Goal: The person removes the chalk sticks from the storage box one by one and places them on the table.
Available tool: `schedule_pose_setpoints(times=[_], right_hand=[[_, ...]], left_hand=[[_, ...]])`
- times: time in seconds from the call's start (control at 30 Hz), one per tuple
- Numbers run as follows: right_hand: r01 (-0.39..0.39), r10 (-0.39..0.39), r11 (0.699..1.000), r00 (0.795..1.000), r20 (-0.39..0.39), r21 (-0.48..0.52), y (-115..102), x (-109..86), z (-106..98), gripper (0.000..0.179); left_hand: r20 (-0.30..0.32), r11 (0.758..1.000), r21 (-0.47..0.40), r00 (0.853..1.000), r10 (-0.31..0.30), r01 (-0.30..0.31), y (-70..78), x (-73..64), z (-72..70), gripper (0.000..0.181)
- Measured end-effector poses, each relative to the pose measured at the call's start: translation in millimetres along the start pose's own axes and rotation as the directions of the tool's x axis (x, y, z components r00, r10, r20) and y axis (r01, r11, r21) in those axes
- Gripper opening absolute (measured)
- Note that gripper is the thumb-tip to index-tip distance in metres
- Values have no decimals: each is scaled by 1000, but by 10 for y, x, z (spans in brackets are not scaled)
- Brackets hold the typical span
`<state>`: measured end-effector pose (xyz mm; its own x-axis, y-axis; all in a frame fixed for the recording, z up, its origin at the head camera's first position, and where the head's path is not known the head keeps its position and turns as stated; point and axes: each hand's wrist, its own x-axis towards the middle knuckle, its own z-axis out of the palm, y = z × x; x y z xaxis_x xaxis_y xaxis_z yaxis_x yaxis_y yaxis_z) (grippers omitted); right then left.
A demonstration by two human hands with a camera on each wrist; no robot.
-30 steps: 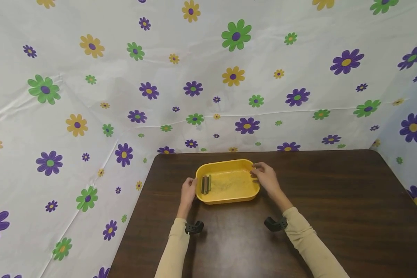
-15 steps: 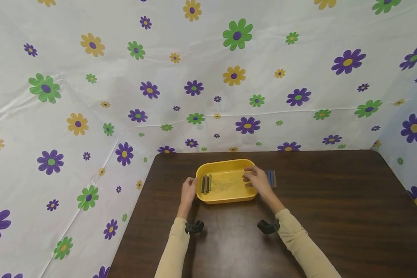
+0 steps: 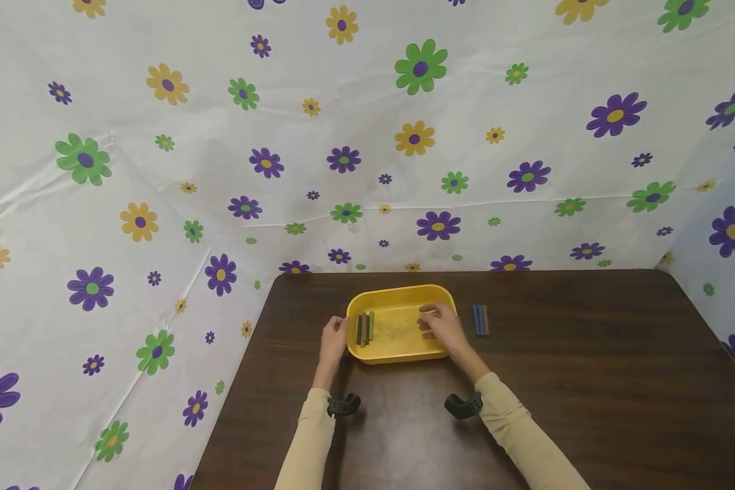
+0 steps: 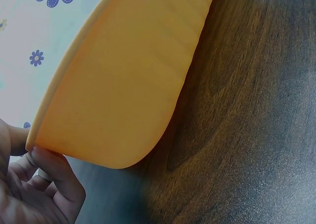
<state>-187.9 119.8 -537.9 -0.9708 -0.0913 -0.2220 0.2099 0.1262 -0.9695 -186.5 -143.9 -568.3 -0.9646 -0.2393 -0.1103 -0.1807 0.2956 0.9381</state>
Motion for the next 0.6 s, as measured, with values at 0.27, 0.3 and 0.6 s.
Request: schedule_pose_setpoints(times=[0.27, 0.3, 0.6], right_hand=[[1, -1, 1000, 1000, 19, 13, 19, 27, 132, 36], [3, -3, 1000, 1000, 19, 10, 14, 33, 149, 36], [-6, 5, 1000, 999, 47, 12, -18, 112, 363, 36]], left_hand=[[11, 1000, -10, 1000, -6, 6, 28, -36, 0, 30], [9, 1000, -10, 1000, -7, 7, 29, -36, -1, 30], [22, 1000, -19, 1000, 1, -1, 34, -37, -17, 30]])
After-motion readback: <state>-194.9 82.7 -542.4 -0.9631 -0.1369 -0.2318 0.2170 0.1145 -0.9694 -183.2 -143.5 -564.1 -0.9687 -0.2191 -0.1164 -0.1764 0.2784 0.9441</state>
